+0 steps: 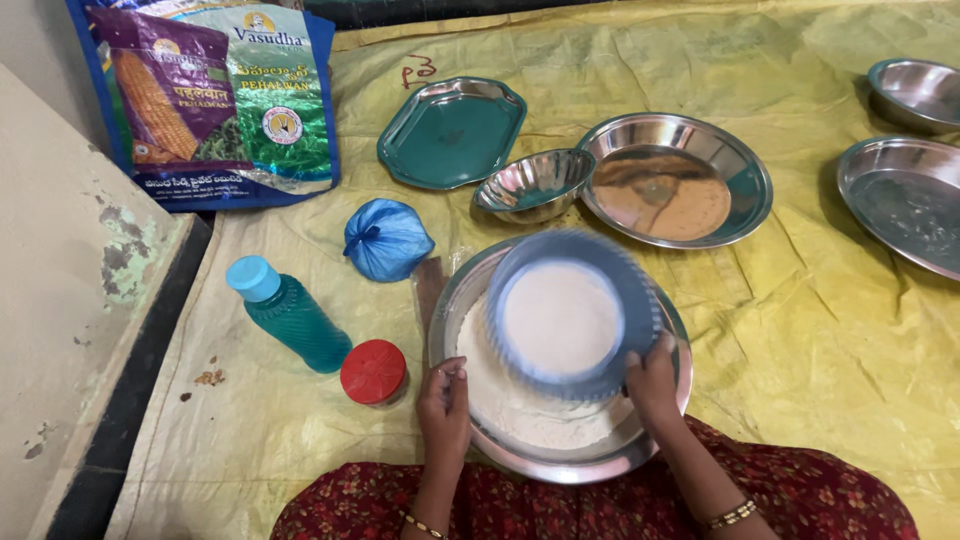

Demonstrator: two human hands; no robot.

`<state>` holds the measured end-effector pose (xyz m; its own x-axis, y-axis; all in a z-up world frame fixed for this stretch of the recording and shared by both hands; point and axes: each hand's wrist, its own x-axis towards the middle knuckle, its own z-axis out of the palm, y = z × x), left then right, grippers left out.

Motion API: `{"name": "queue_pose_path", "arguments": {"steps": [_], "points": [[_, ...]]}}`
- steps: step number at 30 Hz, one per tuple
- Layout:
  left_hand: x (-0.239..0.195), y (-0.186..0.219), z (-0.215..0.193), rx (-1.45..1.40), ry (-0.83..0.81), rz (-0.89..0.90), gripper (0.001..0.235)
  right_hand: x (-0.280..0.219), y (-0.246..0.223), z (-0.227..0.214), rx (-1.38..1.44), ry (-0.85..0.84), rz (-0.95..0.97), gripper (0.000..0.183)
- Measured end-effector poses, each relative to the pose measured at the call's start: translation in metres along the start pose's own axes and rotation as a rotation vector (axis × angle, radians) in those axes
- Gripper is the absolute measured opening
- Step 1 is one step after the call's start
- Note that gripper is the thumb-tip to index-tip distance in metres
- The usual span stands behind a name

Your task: The person sifts white flour from a blue bowl into a larger metal bowl using a sieve. They then mix the sifted flour with their hand and pour water from a plastic bottle into the flour.

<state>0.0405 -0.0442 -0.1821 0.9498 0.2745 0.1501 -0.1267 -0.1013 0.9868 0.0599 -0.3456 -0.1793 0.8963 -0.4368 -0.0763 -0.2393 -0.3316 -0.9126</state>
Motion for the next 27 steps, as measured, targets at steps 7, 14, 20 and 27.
{"name": "queue_pose_path", "arguments": {"steps": [7,14,20,27], "points": [[-0.001,0.007,-0.002,0.036,0.001,-0.036,0.026,0.0,0.014,-0.002,0.031,0.075,-0.097,0.067],[-0.003,0.012,-0.004,-0.01,0.027,0.001,0.025,-0.004,-0.014,-0.008,0.0,0.057,0.156,0.065],[-0.001,0.003,-0.004,-0.077,0.025,-0.041,0.028,-0.002,-0.019,-0.009,0.071,0.023,0.045,0.073],[-0.003,-0.002,-0.001,-0.054,-0.016,-0.103,0.036,-0.013,-0.036,-0.01,0.068,-0.018,0.015,0.074]]}}
